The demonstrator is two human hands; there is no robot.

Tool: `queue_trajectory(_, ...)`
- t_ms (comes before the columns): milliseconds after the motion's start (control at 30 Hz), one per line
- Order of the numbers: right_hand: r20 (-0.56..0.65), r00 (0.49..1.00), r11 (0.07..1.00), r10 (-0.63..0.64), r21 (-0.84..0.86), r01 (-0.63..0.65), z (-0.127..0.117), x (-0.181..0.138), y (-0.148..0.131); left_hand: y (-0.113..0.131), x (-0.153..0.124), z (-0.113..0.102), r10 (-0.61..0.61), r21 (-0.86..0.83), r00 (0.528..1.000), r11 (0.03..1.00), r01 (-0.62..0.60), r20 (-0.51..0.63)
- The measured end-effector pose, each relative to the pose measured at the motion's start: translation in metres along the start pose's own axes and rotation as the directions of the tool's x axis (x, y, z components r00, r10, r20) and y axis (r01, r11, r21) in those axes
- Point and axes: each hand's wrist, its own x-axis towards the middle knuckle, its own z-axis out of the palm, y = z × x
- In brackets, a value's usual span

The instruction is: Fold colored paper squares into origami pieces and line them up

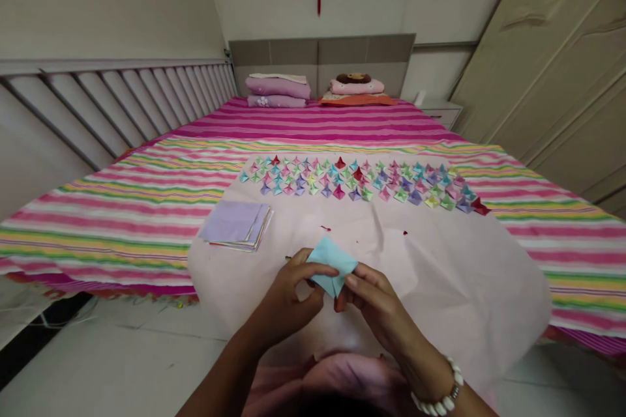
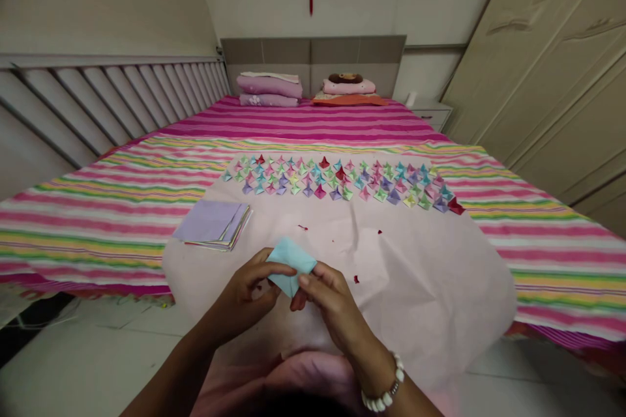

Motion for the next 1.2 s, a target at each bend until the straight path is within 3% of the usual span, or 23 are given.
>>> queue_trajectory(133,-0.062,0.998,0.995,-0.015,-0.098,0.009,-0.001,0.001,0.002,0.0,0.001,-0.001,-0.024,-0.12,0.999,0.992,0.028,0.031)
queue_trajectory(233,-0.093,0.995,0.991,-0.021,-0.134,0.008,0.001,0.002,0.001,-0.006,0.004,0.006,-0.138,-0.262,0.982,0.96,0.101,-0.13)
queue_trajectory(333,-0.106,0.994,0.987,-0.021,-0.16,0.003,0.005,0.002,0.0,-0.01,0.005,0.015,-0.286,-0.404,0.925,0.899,0.168,-0.25)
queue_trajectory(467,-0.118,0.993,0.982,-0.008,-0.187,-0.014,0.009,0.002,-0.003,-0.01,0.006,0.02,-0.432,-0.465,0.876,0.834,0.296,-0.216)
queue_trajectory(567,-0.121,0.993,0.981,-0.014,-0.196,-0.01,0.007,0.002,-0.004,-0.008,0.007,0.018,-0.466,-0.467,0.865,0.816,0.339,-0.187)
queue_trajectory(833,-0.128,0.99,0.964,-0.06,-0.263,0.024,-0.002,0.003,-0.007,-0.001,0.009,0.015,-0.453,-0.448,0.878,0.824,0.348,-0.152)
queue_trajectory(1067,-0.201,0.973,0.967,-0.116,-0.246,0.065,-0.002,0.003,-0.009,-0.01,0.011,0.011,-0.539,-0.56,0.81,0.754,0.343,-0.231)
queue_trajectory(1200,-0.29,0.948,0.975,-0.133,-0.208,0.073,-0.003,0.005,-0.005,-0.014,0.011,0.014,-0.554,-0.675,0.78,0.697,0.243,-0.292)
